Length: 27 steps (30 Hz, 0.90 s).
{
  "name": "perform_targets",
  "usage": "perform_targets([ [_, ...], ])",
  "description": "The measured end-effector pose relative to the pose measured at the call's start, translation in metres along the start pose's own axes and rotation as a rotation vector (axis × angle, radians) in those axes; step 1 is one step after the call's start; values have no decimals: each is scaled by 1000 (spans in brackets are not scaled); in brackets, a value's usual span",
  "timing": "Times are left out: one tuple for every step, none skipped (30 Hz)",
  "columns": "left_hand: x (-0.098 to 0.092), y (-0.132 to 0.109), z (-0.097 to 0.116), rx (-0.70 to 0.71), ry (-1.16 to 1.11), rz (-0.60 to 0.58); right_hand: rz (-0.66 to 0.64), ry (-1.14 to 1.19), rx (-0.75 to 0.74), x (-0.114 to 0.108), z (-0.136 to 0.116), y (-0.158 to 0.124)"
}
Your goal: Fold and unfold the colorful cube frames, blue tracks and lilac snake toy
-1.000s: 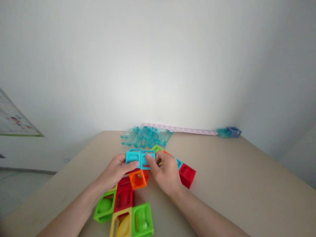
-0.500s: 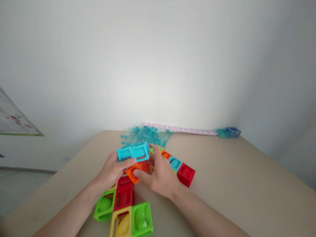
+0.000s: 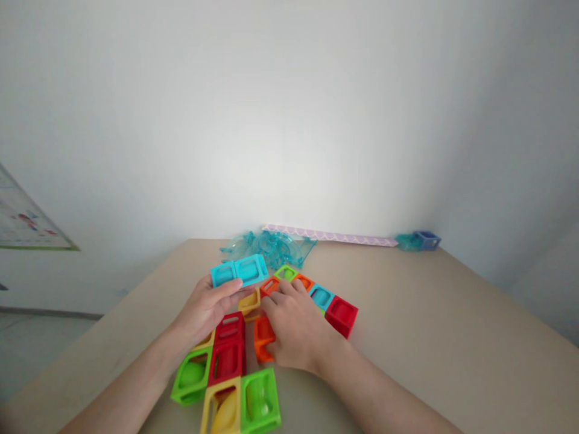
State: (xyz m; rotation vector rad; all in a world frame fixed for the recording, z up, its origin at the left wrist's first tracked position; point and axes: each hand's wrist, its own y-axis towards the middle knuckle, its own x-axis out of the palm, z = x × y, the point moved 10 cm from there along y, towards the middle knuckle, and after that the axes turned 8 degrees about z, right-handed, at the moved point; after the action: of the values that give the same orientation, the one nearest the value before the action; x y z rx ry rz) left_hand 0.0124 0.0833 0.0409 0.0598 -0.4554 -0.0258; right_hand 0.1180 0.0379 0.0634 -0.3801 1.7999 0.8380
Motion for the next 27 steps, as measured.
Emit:
perform_targets([
  [-2, 0, -1, -9, 6, 14, -9, -13, -14, 1, -2, -1],
  [-3, 1, -2, -17, 13, 26, -15, -16, -25, 2, -3, -2],
  [-5, 1, -3, -25, 22, 34, -16, -9, -33, 2, -4, -3],
  [-5, 1, -4, -33, 32, 35, -15, 5, -39, 3, -5, -4],
  [-6, 1, -5, -38, 41, 33, -14, 21, -41, 3, -6, -6],
  [-6, 1, -6, -44, 49, 28, -14, 37, -42, 3, -6, -7],
  [-6, 2, -7, -49, 56, 21, -13, 53, -43, 2, -6, -8],
  [-6, 2, -9, -55, 63, 14, -14, 74, -50, 0, -6, -9],
  [-6, 2, -11, -60, 72, 9, -18, 102, -71, -2, -8, -9],
  [-7, 3, -12, -59, 86, 2, -24, 135, -104, -6, -10, -10],
  [-7, 4, -13, -52, 108, -8, -29, 167, -143, -10, -12, -10],
  [-7, 4, -14, -42, 135, -21, -32, 191, -181, -15, -12, -10],
  [-7, 5, -14, -29, 165, -33, -25, 198, -200, -21, -10, -10],
  [-7, 5, -14, -20, 193, -41, -4, 178, -184, -27, -2, -9],
  [-8, 6, -14, -15, 217, -44, 28, 129, -130, -33, 11, -8],
  [-9, 6, -15, -15, 232, -41, 70, 56, -38, -40, 29, -8],
  [-10, 6, -15, -20, 237, -34, 100, -36, 75, -45, 50, -9],
  [-11, 7, -16, -27, 235, -25, 93, -127, 184, -47, 71, -13],
  [-11, 7, -16, -33, 229, -20, 41, -192, 282, -44, 90, -18],
  [-11, 6, -16, -37, 225, -19, -65, -208, 364, -35, 106, -24],
  [-11, 6, -16, -38, 226, -21, -188, -177, 418, -24, 118, -31],
  [-11, 6, -16, -37, 234, -25, -278, -131, 454, -14, 125, -37],
  [-11, 6, -16, -34, 246, -28, -330, -85, 468, -8, 128, -41],
  [-10, 6, -16, -30, 257, -31, -352, -49, 472, -4, 129, -42],
  [-10, 6, -16, -30, 263, -34, -350, -29, 470, -3, 129, -41],
  [-10, 6, -16, -34, 262, -34, -341, -21, 467, -3, 128, -39],
  [-10, 6, -17, -38, 256, -34, -337, -20, 468, -3, 127, -38],
])
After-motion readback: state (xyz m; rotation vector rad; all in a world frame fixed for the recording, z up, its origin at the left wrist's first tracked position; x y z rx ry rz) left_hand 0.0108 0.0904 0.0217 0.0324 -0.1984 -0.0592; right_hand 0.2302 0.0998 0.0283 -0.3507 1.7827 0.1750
